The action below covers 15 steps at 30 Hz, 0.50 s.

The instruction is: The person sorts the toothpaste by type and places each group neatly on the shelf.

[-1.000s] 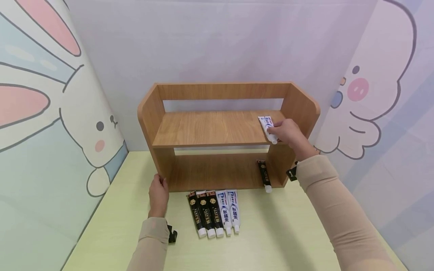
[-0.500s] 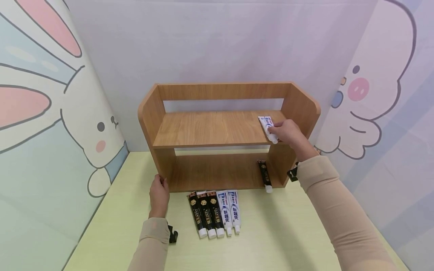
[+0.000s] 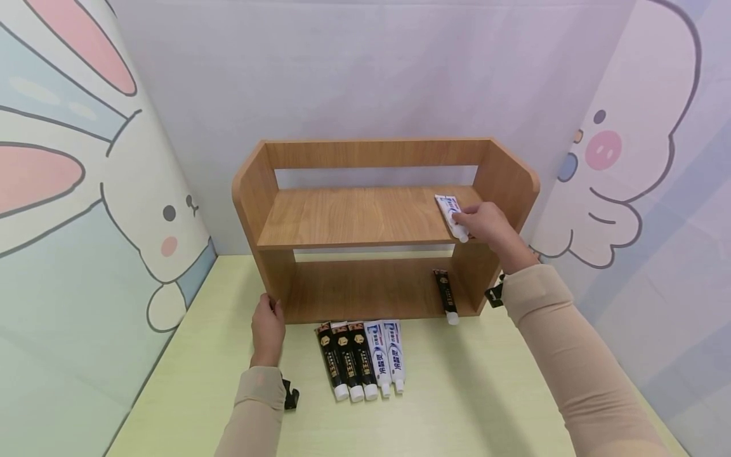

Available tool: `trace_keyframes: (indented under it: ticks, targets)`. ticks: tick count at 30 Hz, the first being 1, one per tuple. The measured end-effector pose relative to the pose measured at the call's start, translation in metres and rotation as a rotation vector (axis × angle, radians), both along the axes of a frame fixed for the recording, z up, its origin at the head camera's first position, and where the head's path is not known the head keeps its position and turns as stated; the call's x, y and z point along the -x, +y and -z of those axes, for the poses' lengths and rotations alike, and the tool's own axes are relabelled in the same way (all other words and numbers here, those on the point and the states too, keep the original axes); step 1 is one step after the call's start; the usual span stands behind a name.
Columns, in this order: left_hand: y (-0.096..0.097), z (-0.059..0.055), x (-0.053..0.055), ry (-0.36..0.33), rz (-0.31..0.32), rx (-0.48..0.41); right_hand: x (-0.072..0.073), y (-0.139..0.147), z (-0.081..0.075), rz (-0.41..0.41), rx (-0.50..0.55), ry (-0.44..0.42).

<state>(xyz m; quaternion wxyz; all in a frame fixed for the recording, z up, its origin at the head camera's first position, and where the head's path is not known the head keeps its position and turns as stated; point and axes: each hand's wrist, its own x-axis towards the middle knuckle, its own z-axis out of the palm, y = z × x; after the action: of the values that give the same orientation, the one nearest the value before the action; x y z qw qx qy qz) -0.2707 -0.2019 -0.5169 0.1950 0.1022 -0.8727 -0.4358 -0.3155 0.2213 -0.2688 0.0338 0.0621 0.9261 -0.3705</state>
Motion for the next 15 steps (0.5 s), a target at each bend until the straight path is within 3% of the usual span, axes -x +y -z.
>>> trace_keyframes:
  ticks: [15]
  targets:
    - [0.0004,0.0018,0.0027,0.008,-0.007,0.001,-0.0042,0.0052,0.0047,0.004,0.035,0.033]
